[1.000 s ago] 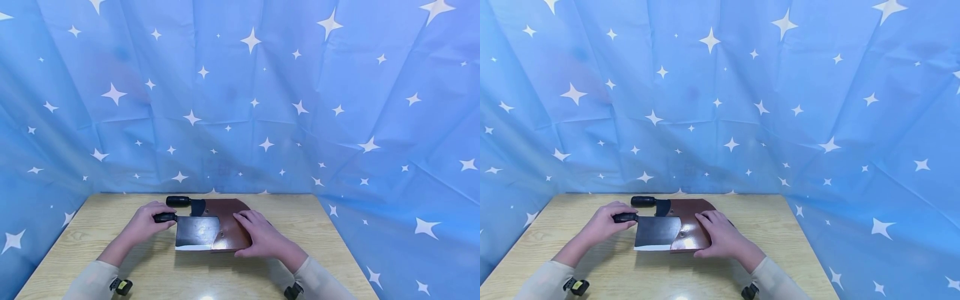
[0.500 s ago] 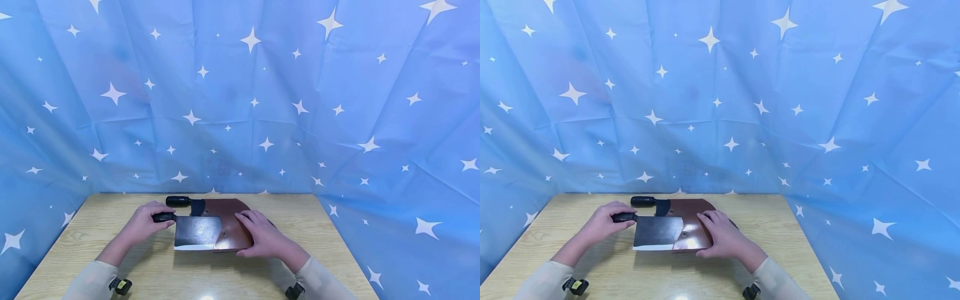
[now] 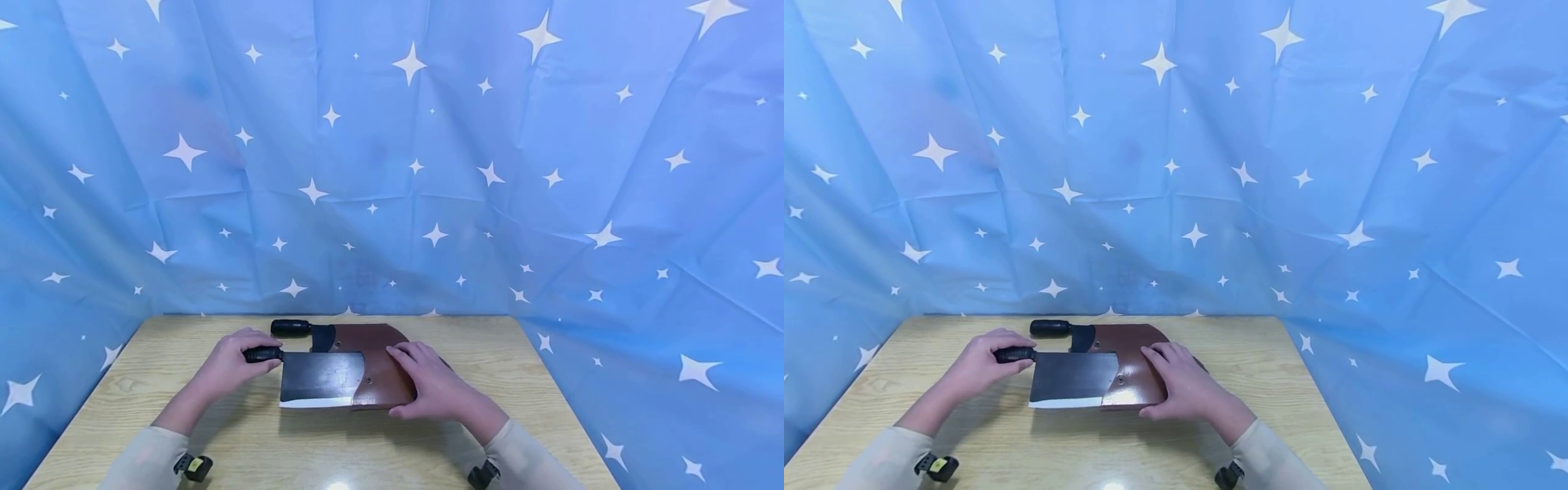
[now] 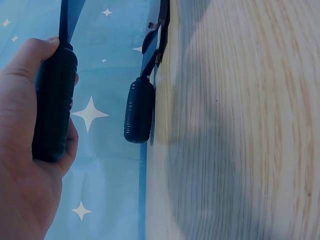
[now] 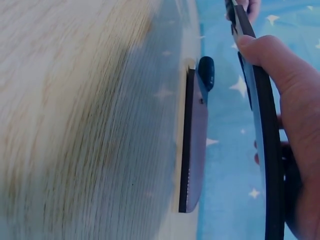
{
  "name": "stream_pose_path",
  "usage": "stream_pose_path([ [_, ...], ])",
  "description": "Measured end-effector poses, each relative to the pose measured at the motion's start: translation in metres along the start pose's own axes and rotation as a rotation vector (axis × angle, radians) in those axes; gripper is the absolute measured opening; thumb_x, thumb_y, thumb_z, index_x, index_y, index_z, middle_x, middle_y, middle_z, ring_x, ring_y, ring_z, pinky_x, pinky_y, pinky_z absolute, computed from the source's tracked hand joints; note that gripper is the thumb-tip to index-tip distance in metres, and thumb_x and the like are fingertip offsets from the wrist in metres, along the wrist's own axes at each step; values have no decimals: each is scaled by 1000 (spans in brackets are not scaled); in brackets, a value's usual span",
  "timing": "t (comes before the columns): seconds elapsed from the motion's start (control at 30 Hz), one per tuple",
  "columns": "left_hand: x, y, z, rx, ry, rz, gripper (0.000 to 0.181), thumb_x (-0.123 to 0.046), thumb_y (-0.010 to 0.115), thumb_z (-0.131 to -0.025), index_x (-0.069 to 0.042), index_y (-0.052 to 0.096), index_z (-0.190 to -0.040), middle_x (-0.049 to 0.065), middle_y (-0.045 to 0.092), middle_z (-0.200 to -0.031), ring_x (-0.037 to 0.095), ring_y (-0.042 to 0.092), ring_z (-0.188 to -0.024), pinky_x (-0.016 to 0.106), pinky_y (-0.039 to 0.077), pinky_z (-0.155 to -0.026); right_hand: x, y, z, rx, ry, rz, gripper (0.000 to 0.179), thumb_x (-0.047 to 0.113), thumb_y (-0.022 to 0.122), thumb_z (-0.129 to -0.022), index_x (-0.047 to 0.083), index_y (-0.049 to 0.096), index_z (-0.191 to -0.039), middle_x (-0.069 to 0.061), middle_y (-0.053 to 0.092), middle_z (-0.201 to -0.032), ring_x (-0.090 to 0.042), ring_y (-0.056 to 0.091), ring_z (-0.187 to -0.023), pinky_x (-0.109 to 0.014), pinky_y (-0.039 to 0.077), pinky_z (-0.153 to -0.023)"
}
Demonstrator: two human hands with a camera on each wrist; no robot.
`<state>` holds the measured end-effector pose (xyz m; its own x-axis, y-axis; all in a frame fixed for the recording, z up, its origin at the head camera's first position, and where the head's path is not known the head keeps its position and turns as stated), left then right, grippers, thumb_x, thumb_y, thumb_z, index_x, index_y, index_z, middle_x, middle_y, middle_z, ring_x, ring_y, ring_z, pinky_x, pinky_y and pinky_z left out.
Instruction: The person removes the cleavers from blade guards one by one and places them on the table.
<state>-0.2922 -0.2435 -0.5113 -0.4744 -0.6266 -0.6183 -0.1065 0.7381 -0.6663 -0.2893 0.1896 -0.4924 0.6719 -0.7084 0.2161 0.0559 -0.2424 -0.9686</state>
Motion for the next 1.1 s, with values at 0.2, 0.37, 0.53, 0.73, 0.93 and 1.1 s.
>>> stream_pose_path([
  [0.2,0,-2,0,7,5,-12,28,-25,96,-90,-27,86,-117,-7,77,-113,20,71,-104,36,60,-84,-1,-1,1,9,3,3,115,69,87,-83,18,36,-174,-3,42,-168,-29,38,-156,-53,42,-123],
  [0.37,1,-1,0,18,0,-9,28,-25,96,-90,-26,86,-117,-7,76,-113,19,71,-103,34,60,-82,-1,-1,2,20,-1,6,115,69,87,-83,20,36,-174,-3,42,-168,-29,38,-155,-52,42,-123],
  [0.53,0,-3,1,24,-15,-8,28,-27,95,-91,-27,86,-117,-5,76,-114,21,71,-105,36,60,-83,-2,-2,3,22,10,-1,114,67,88,-84,20,37,-174,-3,42,-168,-27,38,-155,-51,43,-122],
  [0.73,1,-6,3,32,-25,2,27,-27,95,-92,-29,85,-117,-6,76,-114,20,70,-105,35,60,-83,-2,-3,4,15,3,-6,113,65,89,-83,19,38,-173,-4,44,-167,-28,40,-153,-53,44,-121],
  [0.93,3,-7,2,49,-19,15,26,-29,94,-92,-29,85,-117,-7,76,-113,20,70,-103,33,60,-81,-3,-2,4,15,-10,3,113,67,88,-84,18,39,-173,-4,44,-166,-28,41,-153,-53,44,-121],
  [1.1,3,-9,2,62,-36,10,27,-30,94,-92,-28,85,-118,-5,77,-115,21,71,-105,34,60,-81,-5,-2,5,21,-10,1,112,70,85,-85,19,39,-173,-4,44,-167,-29,40,-154,-53,43,-122],
])
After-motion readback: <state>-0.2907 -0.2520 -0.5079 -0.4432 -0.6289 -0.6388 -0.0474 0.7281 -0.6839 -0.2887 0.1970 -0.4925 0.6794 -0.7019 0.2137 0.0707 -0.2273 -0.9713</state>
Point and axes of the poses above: each hand's wrist, its own z-axis away from the middle knuckle, its own y-axis out of the palm, x = y × z, the point moved 2 cm from there along -z, towards the middle knuckle
